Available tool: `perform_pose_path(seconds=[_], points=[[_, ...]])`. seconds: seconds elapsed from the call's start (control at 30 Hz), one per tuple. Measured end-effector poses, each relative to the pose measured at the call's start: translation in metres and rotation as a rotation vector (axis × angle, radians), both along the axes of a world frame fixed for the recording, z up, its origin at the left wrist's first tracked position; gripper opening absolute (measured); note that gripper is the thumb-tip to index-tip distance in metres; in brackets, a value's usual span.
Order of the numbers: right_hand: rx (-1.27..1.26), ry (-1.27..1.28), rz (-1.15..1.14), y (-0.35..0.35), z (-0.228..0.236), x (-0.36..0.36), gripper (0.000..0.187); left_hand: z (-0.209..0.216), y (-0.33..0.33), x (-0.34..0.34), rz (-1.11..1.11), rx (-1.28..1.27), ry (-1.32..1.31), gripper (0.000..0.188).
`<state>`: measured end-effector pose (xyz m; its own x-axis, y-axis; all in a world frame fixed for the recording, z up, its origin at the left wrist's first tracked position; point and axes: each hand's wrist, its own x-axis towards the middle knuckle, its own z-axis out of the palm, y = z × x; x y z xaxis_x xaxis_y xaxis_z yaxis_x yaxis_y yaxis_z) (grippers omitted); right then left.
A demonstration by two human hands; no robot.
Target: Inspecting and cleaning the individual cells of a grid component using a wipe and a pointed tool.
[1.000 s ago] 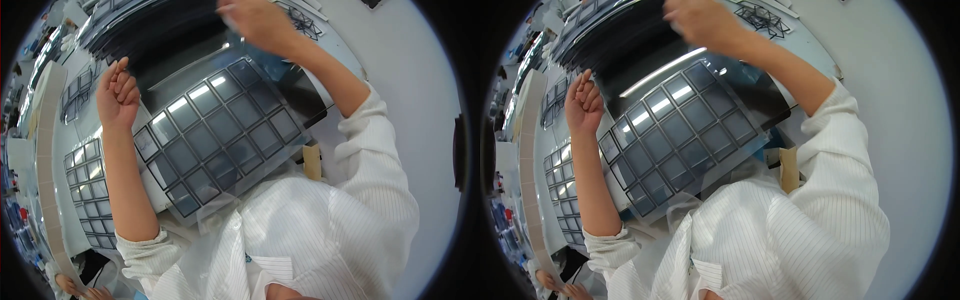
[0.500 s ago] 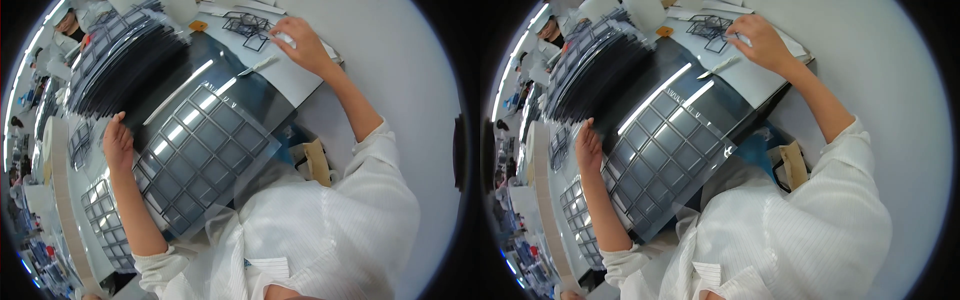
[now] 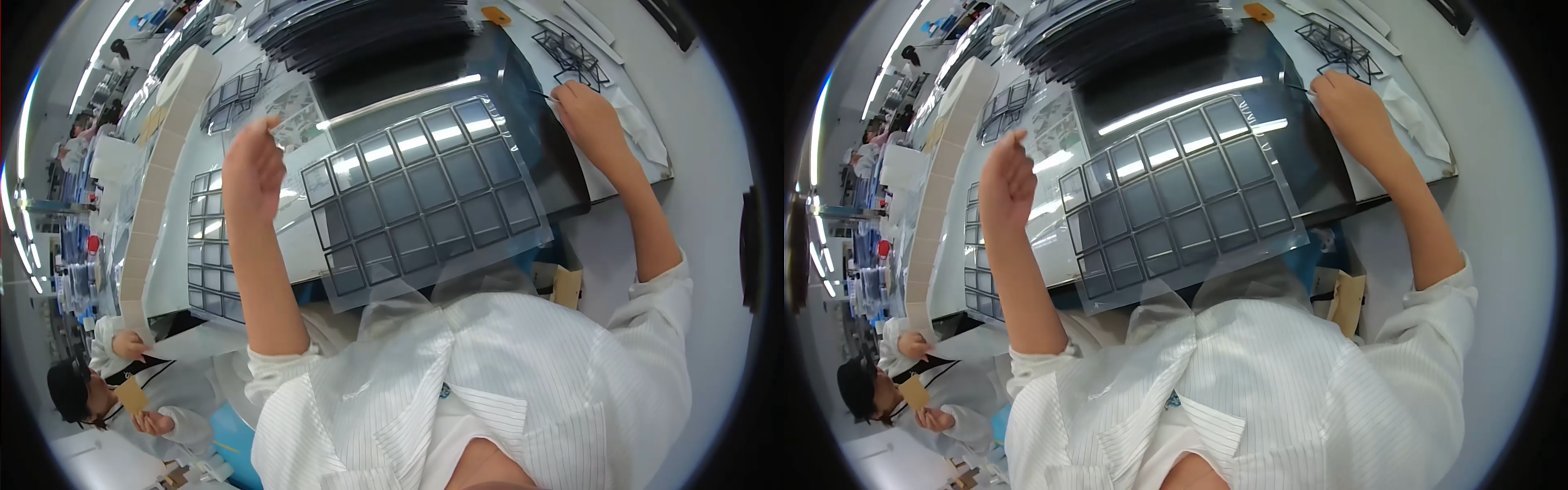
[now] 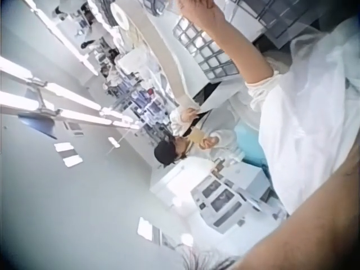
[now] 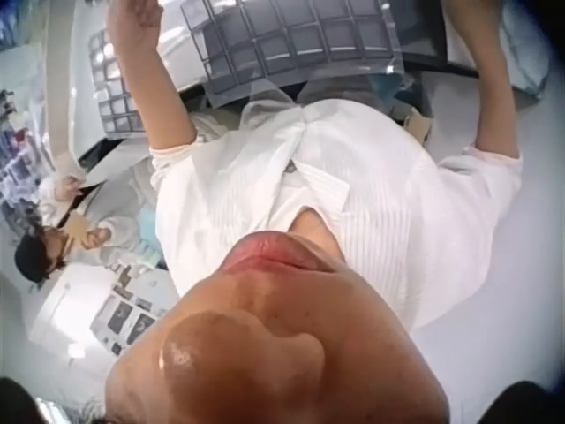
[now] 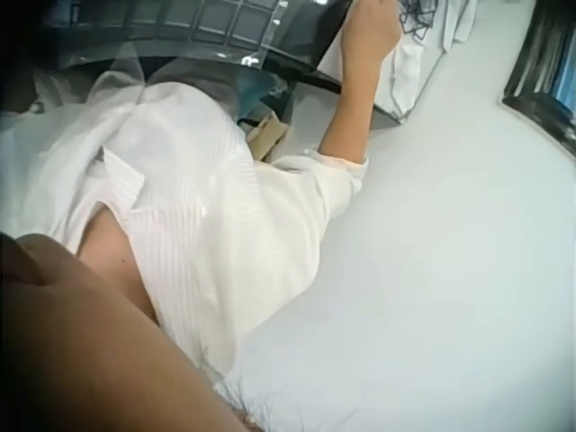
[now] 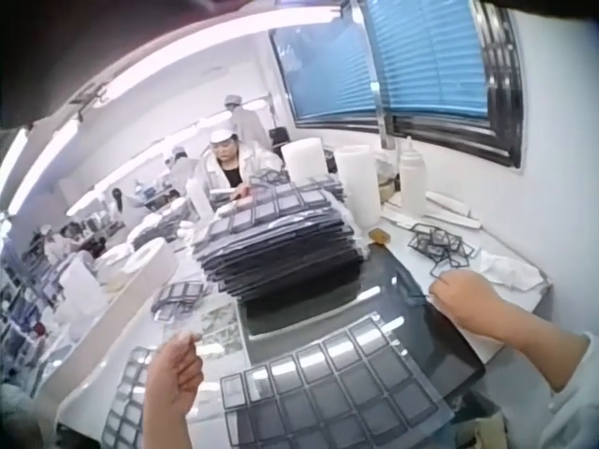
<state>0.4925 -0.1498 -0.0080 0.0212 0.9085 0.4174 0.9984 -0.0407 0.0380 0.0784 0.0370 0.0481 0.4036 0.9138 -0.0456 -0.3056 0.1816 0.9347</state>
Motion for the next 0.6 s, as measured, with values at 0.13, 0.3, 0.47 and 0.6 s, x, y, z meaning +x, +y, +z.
perform_pose_path(seconds=[0.13, 0.3, 0.47, 0.6], points=[[0.036, 0.401, 0.026, 0.011, 0.001, -0.016, 0.011, -0.015, -0.067, -0.024, 0.088, 0.130, 0.451, 0.018], [-0.203, 0.541, 0.209, 0.057, 0.013, -0.032, 0.020, -0.025, -0.127, -0.080, 0.057, 0.258, 0.863, 0.026], [-0.328, 0.483, 0.287, 0.098, 0.003, -0.026, 0.026, -0.035, -0.155, -0.094, -0.092, -0.030, 1.205, 0.041], [-0.196, 0.420, 0.285, 0.087, 0.002, -0.034, 0.023, -0.062, -0.168, -0.089, -0.091, -0.107, 0.713, 0.030]])
